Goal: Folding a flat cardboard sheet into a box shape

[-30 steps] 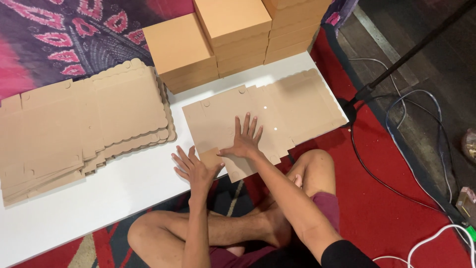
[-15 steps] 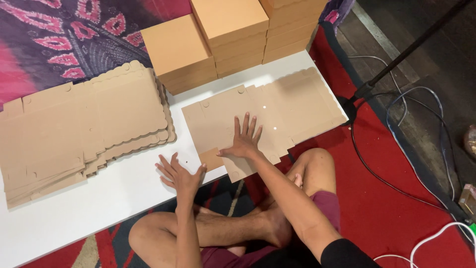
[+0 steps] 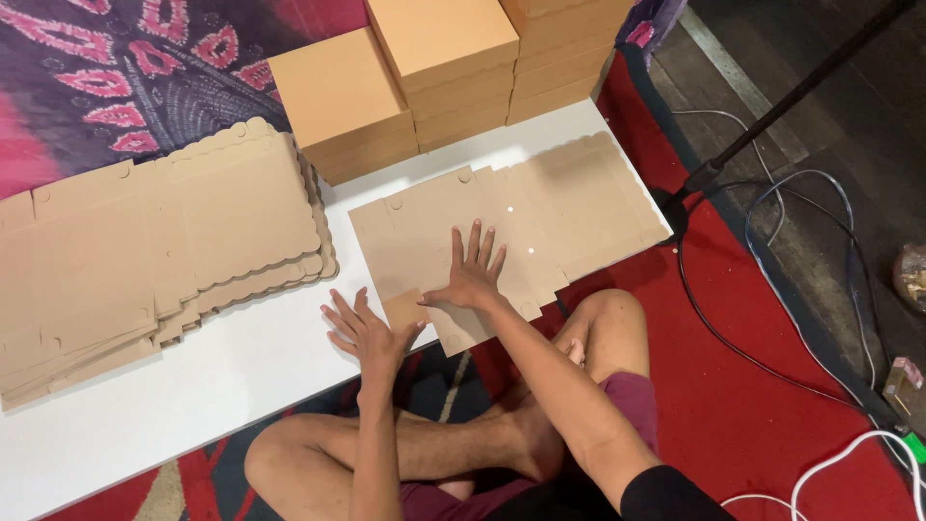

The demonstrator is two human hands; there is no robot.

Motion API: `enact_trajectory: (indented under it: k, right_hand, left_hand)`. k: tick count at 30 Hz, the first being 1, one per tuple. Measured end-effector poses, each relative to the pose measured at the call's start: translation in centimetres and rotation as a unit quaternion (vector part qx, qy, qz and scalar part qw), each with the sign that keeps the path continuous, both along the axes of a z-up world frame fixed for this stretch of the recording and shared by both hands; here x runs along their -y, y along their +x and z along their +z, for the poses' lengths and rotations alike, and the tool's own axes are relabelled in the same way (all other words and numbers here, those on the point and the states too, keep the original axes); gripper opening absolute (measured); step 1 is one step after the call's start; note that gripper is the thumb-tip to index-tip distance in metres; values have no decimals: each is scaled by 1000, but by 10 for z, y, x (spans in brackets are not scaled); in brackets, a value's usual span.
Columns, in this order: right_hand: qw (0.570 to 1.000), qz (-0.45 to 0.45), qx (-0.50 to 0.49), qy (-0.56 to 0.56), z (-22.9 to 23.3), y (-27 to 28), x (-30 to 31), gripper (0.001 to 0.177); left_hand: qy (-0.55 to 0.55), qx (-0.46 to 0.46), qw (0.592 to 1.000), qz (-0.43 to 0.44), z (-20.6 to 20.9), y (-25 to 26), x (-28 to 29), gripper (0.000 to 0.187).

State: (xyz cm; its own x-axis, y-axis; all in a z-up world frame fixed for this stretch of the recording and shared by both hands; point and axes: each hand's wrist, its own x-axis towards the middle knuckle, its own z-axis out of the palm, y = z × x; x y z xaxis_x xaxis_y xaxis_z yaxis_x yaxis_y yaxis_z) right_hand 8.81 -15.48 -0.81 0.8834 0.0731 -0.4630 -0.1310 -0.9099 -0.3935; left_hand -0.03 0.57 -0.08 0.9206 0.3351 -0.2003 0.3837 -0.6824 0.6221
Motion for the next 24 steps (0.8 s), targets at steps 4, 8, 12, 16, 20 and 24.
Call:
enact_trajectory:
  k: [4,8,12,16,20,24]
  right_hand:
    - [1000,-1,-1,4,3,-1,0,151]
    - [1000,-2,2,3,2,1,0,149]
    - [1000,-5,0,10,2,-1,0,150]
    - [1000,-2,3,2,-2,1,0,153]
    - [1000,0,-1,3,0,2,2,150]
    - [1000,-1,-2,9,-1,0,1,150]
  left_hand:
    - [3,-1,1000,17,-7,-7,-19,112]
    - [17,12,999,48,-25,-8,-34,108]
    - [-21,29,998,43,6,-2,-12,107]
    - [-8,7,1000,-3,8,4,15,110]
    - [4,-7,1000,-21,-6,5,17,110]
    - [-3,-6,1000,-5,-4,2,13,109]
